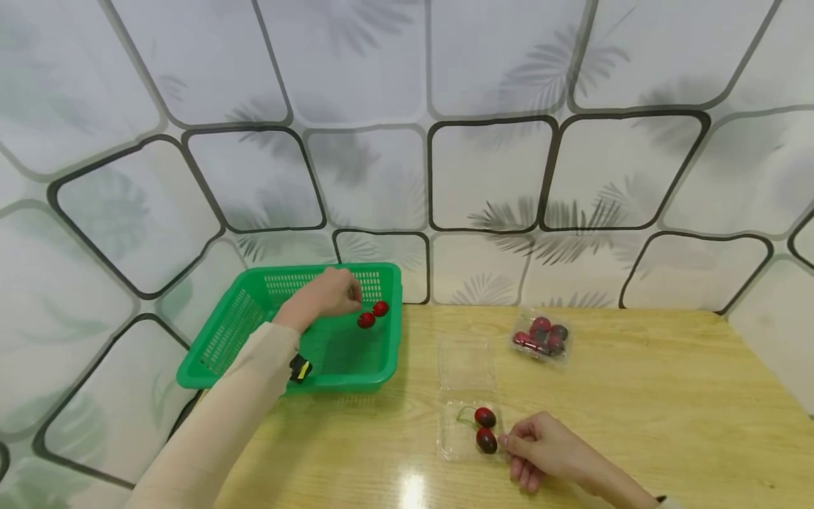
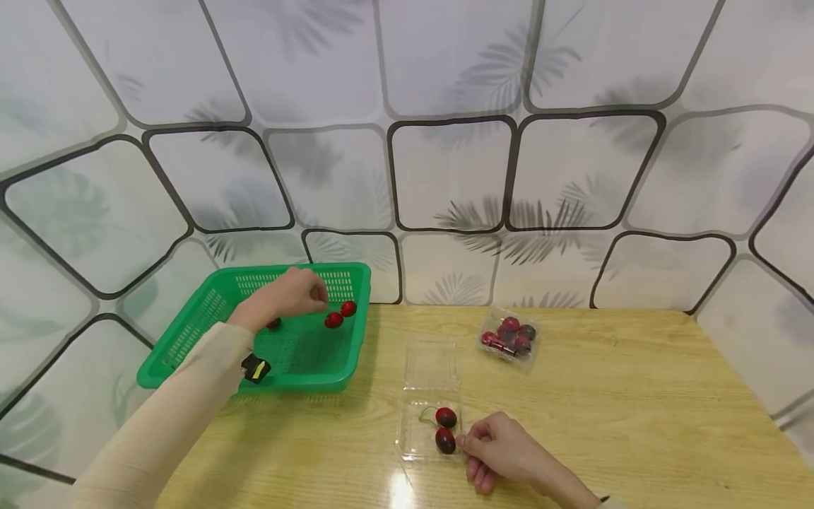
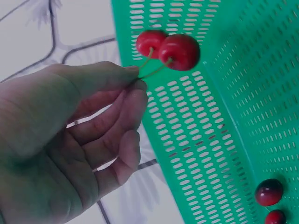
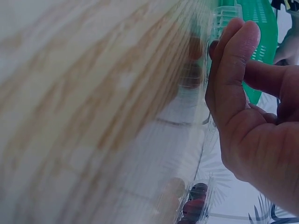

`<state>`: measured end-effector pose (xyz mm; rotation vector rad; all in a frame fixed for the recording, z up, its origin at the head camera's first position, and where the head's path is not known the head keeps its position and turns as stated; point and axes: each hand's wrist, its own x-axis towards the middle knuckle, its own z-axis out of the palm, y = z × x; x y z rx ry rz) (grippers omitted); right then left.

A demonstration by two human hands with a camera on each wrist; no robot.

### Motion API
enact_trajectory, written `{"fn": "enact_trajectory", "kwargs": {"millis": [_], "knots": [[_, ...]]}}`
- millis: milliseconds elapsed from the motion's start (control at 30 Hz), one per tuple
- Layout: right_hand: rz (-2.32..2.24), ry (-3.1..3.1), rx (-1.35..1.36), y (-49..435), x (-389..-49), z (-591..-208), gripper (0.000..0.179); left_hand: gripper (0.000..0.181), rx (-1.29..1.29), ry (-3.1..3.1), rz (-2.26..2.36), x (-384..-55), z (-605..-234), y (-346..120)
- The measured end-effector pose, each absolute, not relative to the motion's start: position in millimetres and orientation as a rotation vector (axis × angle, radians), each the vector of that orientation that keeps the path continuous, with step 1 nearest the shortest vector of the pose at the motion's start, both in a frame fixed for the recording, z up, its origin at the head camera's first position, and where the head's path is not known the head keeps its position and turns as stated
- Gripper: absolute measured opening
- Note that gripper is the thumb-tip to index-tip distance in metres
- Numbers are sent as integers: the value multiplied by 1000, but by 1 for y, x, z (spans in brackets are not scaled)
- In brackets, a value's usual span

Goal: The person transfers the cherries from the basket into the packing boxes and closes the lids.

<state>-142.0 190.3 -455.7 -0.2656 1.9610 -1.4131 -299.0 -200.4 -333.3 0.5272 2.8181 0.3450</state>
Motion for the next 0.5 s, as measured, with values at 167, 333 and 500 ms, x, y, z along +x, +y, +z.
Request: {"fn": "enact_trajectory", "kwargs": {"millis": [167, 333, 500], "knots": [[-1418, 1954, -266, 189, -142, -458, 34, 15, 596, 2908, 432, -279, -327, -199], [-1421, 1953, -268, 189, -142, -460, 33, 13, 596, 2950, 610, -258, -323, -198], [-1426, 1949, -284, 192, -141, -459, 33, 13, 545, 2944, 831, -236, -320, -193]]}}
